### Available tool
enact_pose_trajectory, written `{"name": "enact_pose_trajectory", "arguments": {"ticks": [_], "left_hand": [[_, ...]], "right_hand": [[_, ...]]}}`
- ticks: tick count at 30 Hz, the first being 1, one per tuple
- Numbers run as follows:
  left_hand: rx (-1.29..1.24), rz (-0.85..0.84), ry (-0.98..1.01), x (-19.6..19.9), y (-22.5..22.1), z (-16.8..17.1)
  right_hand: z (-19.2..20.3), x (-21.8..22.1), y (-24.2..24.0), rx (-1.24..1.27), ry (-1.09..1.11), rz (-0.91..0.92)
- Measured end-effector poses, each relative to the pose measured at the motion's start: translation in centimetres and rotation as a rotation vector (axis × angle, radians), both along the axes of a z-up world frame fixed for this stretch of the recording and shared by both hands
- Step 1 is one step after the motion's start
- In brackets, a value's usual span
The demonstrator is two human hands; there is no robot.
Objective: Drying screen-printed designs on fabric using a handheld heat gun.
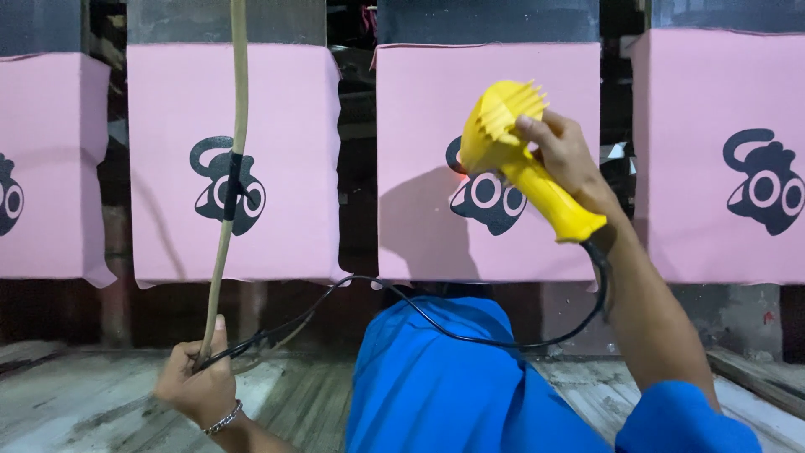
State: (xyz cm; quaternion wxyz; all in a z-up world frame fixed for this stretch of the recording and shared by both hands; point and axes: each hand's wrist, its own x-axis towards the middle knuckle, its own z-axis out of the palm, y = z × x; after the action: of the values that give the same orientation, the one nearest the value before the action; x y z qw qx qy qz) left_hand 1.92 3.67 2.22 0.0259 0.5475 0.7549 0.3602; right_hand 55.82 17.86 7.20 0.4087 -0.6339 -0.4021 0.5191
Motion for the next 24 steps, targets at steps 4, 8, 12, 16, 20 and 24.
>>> {"name": "enact_pose_trajectory", "arguments": {"ticks": [4, 8, 12, 16, 20, 24], "left_hand": [[-0.024, 0.010, 0.034, 0.2, 0.0, 0.3], [-0.041, 0.023, 0.010, 0.1, 0.4, 0.0], [-0.056, -0.008, 0.013, 0.8, 0.8, 0.3], [-0.058, -0.011, -0.018, 1.0, 1.1, 0.4], [-0.049, -0.001, 0.041, -0.3, 0.7, -1.0], [-0.030, -0.012, 0.027, 0.5, 0.5, -0.1]], "right_hand": [[2.7, 0.5, 0.2, -0.011, -0.012, -0.053], [3.8, 2.0, -1.5, 0.018, -0.043, -0.105], [2.6, 3.7, -3.0, -0.065, 0.054, -0.085], [2.7, 3.5, -2.9, -0.010, 0.007, -0.176], [4.2, 3.5, -3.4, -0.028, -0.056, -0.093], [2.5, 3.2, -1.9, 0.018, -0.001, -0.155]]}}
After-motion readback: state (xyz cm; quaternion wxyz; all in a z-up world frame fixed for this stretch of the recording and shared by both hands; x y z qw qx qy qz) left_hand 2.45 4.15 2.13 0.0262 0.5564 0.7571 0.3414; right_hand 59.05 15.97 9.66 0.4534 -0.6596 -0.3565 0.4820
